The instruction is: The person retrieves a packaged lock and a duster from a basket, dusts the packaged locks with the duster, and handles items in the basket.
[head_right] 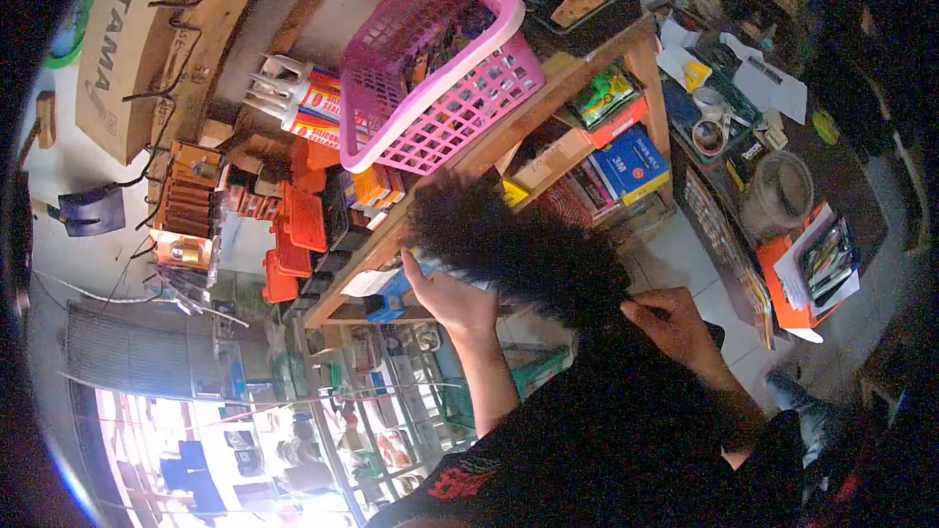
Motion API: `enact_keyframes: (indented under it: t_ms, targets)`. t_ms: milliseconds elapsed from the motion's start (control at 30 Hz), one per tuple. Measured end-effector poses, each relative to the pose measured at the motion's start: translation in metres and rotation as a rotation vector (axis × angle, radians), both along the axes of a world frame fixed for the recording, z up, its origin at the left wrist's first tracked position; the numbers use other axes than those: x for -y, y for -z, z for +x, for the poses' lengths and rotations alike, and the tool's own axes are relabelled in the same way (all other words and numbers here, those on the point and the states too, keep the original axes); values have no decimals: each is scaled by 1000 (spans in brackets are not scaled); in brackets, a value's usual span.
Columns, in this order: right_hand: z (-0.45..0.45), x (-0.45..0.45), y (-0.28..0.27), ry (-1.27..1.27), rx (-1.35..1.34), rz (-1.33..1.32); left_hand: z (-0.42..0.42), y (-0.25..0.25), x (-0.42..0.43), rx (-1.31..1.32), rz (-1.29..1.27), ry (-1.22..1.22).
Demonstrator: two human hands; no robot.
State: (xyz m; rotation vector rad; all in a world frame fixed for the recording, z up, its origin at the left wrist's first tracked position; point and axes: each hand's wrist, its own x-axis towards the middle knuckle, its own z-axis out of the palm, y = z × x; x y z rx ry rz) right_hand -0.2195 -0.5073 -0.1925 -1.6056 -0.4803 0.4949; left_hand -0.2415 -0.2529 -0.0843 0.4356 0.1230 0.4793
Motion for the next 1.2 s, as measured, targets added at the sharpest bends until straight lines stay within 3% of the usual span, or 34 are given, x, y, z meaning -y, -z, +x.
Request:
enact_keyframes:
  t_ms: [67, 133, 233, 300, 400, 533, 633, 667, 800, 900, 933, 1033, 1067, 1200]
  targets:
    - [4, 0, -2, -33, 20, 8, -1, 41, -20, 211, 185, 161]
    - [2, -2, 1, -25, 92, 35, 0, 32, -12, 337, 234, 239]
    - [7, 1, -7, -28, -53, -79, 13, -5, 20, -156, 323, -245]
    - [10, 14, 12, -55, -107, -145, 17, 0, 14, -125, 360, -216]
    - [17, 31, 24, -129, -160, -202, 14, 10, -16, 74, 302, 48]
    - [14, 29, 21, -33, -99, -54, 28, -1, 14, -162, 227, -5]
    - [12, 32, 26, 0, -155, -18, 46, -4, 44, -159, 84, -127]
    - [11, 34, 28, 3, -196, -26, 42, -19, 47, -119, 42, 33]
    - [8, 48, 54, 7, -204, -18, 43, -15, 28, 15, 286, 140]
    - [8, 42, 51, 25, -181, -32, 41, -6, 43, -90, 255, 139]
    - [10, 35, 42, 22, -165, 2, 48, 3, 53, -191, 169, 31]
    - [7, 29, 48, 62, -168, 46, 50, -1, 68, -100, 181, 94]
    - [6, 30, 52, 65, -176, 4, 49, -2, 60, 91, 197, 217]
    - [9, 33, 57, 11, -206, -171, 48, -8, 47, -111, 176, 110]
